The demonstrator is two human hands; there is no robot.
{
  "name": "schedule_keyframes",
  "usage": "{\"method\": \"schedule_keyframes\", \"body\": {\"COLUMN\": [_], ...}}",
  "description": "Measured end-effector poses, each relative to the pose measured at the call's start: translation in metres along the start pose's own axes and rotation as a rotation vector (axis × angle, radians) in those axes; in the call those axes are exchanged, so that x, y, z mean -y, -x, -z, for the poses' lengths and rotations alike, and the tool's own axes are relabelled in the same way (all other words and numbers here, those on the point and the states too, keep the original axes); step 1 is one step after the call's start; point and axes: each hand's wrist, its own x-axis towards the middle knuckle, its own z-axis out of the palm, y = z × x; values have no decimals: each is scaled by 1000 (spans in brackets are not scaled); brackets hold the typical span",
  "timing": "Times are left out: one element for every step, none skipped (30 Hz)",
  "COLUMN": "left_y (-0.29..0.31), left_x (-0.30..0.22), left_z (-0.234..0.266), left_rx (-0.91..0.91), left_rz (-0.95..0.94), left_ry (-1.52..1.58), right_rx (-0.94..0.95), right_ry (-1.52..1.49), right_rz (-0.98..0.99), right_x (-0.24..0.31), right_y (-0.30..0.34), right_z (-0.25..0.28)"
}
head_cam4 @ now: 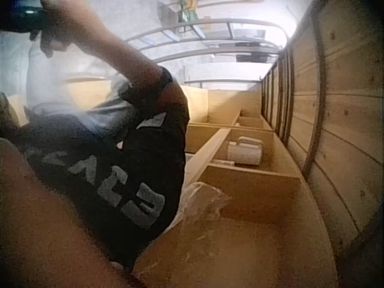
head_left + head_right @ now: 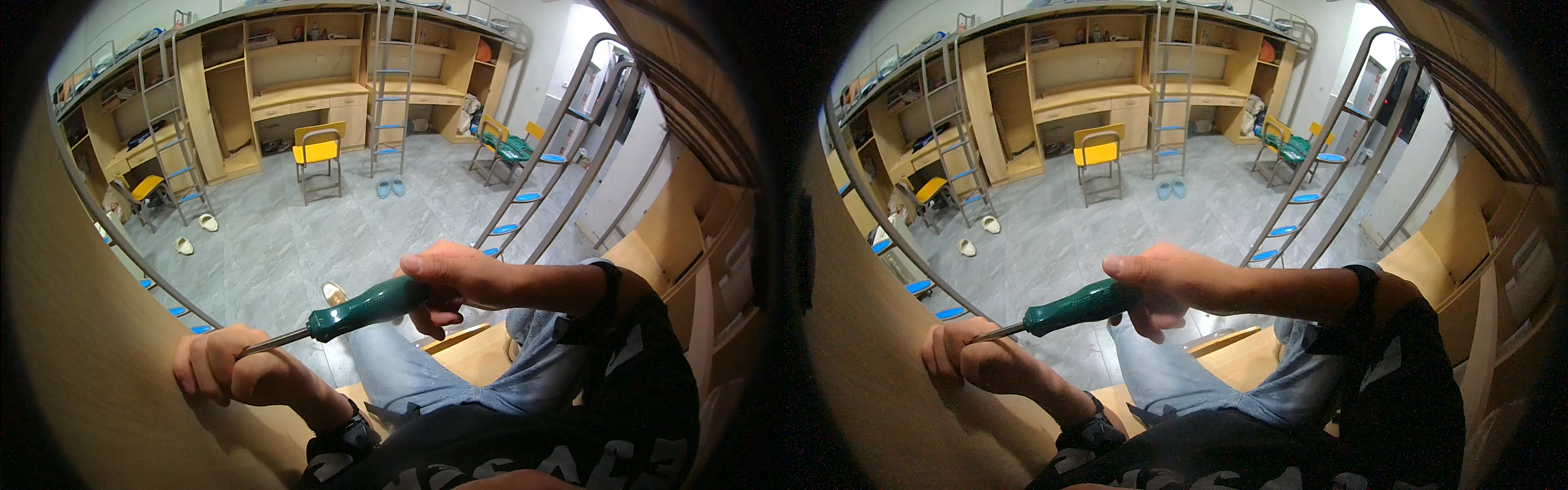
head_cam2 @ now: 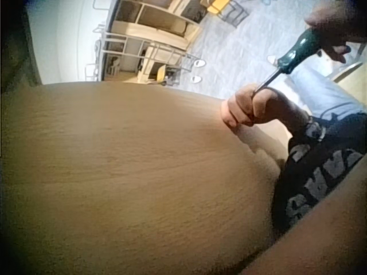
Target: The person uses a screwdriver to tighten screws on a wooden bunk bed frame, working on both a side rail and a vertical post.
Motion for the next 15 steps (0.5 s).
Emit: {"method": "schedule_keyframes", "body": {"left_y": [0, 0, 0, 1, 2, 2, 2, 1, 1, 1, 2, 3, 3, 4, 4], "left_x": [0, 1, 1, -1, -4, -5, -6, -5, -3, -2, 0, 1, 0, -1, -2], "left_z": [0, -1, -1, -1, -2, -2, -2, -3, -3, -3, -3, -2, -2, -2, -2], "left_rx": [-4, -8, -12, -19, -26, -27, -27, -20, -14, -18, -23, -28, -27, -27, -27], "left_rz": [-2, -4, -6, 6, 19, 29, 37, 44, 50, 43, 35, 28, 26, 23, 21], "left_ry": [4, 7, 11, -12, -34, -59, -81, -104, -127, -156, -184, -212, -214, -214, -215], "right_rx": [4, 3, 1, 1, -3, -7, -14, -34, -54, -73, -70, -90, -108, -126, -131], "right_ry": [-1, 36, 73, 111, 119, 127, 138, 163, 189, 212, 265, 294, 321, 348, 357], "right_rz": [23, 61, 99, 139, 191, 243, 294, 348, 402, 455, 513, 564, 615, 665, 689], "right_x": [2, 2, 2, 1, 0, -1, -1, 1, 3, 3, 1, -1, -3, -4, -5], "right_y": [0, 0, 1, 1, 1, 1, 2, 3, 5, 6, 5, 4, 3, 2, 1], "right_z": [-3, -4, -5, -6, -5, -4, -4, -6, -9, -10, -7, -6, -6, -6, -7]}}
